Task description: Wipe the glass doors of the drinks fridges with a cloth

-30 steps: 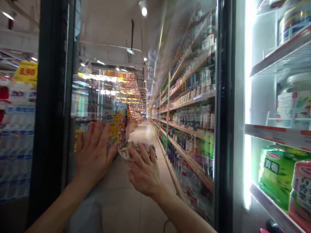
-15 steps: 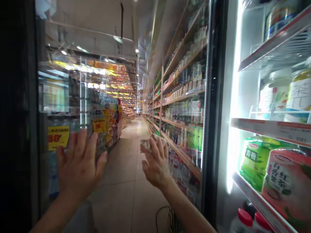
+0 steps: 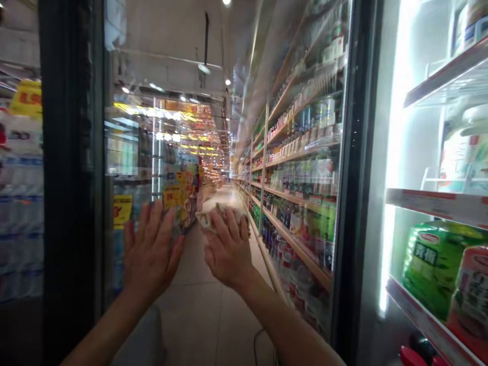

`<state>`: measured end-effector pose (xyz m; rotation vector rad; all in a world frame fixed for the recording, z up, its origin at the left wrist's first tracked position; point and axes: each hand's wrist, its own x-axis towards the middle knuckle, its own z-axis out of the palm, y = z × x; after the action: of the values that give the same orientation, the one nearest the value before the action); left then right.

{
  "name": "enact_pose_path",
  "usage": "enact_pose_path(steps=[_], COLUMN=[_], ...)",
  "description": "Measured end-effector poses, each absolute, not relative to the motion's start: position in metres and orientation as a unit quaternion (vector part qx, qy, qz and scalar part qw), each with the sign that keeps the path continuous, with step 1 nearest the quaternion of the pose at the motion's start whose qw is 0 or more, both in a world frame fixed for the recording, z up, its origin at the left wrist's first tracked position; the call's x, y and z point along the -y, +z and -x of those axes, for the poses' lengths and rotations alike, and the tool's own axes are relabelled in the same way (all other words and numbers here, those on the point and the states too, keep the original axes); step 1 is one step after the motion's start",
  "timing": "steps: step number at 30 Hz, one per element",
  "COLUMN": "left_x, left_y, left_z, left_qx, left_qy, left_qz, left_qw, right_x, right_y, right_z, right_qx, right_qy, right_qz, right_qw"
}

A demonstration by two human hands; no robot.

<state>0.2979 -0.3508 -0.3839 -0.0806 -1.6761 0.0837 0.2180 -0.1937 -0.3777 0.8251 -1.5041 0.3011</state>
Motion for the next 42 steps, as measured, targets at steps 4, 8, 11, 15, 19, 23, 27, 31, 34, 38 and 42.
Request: enact_pose_path(steps=[4,8,11,15,19,23,27,31,34,38,42], left_x=[0.362,0.372,0.381,0.392,0.395,0.392,0.387,0.377,0.368,0.358,0.353], left_y=[-0.389,-0.404,-0.417,-0.428,-0.427,-0.428,-0.435,-0.44,-0.438,-0.433,-0.432], left_z=[-0.315,-0.348,-0.368,-0.377,-0.377,-0.379,-0.378,-0.365,-0.348,-0.327,-0.312], left_qx=[0.744,0.734,0.736,0.742,0.735,0.737,0.744,0.755,0.748,0.734,0.733], left_qy=[-0.026,-0.079,-0.068,-0.059,-0.071,-0.081,-0.072,-0.061,-0.045,-0.01,0.025], left_qz=[0.095,0.091,0.09,0.076,0.081,0.083,0.098,0.12,0.11,0.091,0.073], left_qw=[0.661,0.668,0.667,0.663,0.669,0.666,0.657,0.642,0.652,0.673,0.676], right_x=[0.206,0.216,0.229,0.25,0.274,0.283,0.262,0.232,0.217,0.207,0.194], right_y=[-0.317,-0.353,-0.426,-0.419,-0.34,-0.385,-0.478,-0.439,-0.381,-0.411,-0.483], right_z=[-0.227,-0.238,-0.253,-0.26,-0.262,-0.275,-0.274,-0.245,-0.227,-0.229,-0.238], right_qx=[0.676,0.674,0.613,0.591,0.637,0.614,0.574,0.576,0.639,0.64,0.61], right_qy=[0.165,0.1,-0.007,-0.004,0.106,0.045,-0.05,0.04,0.123,0.108,0.048], right_qz=[-0.321,-0.43,-0.582,-0.57,-0.458,-0.554,-0.637,-0.518,-0.374,-0.395,-0.51], right_qw=[0.643,0.592,0.534,0.571,0.61,0.561,0.512,0.631,0.661,0.65,0.604])
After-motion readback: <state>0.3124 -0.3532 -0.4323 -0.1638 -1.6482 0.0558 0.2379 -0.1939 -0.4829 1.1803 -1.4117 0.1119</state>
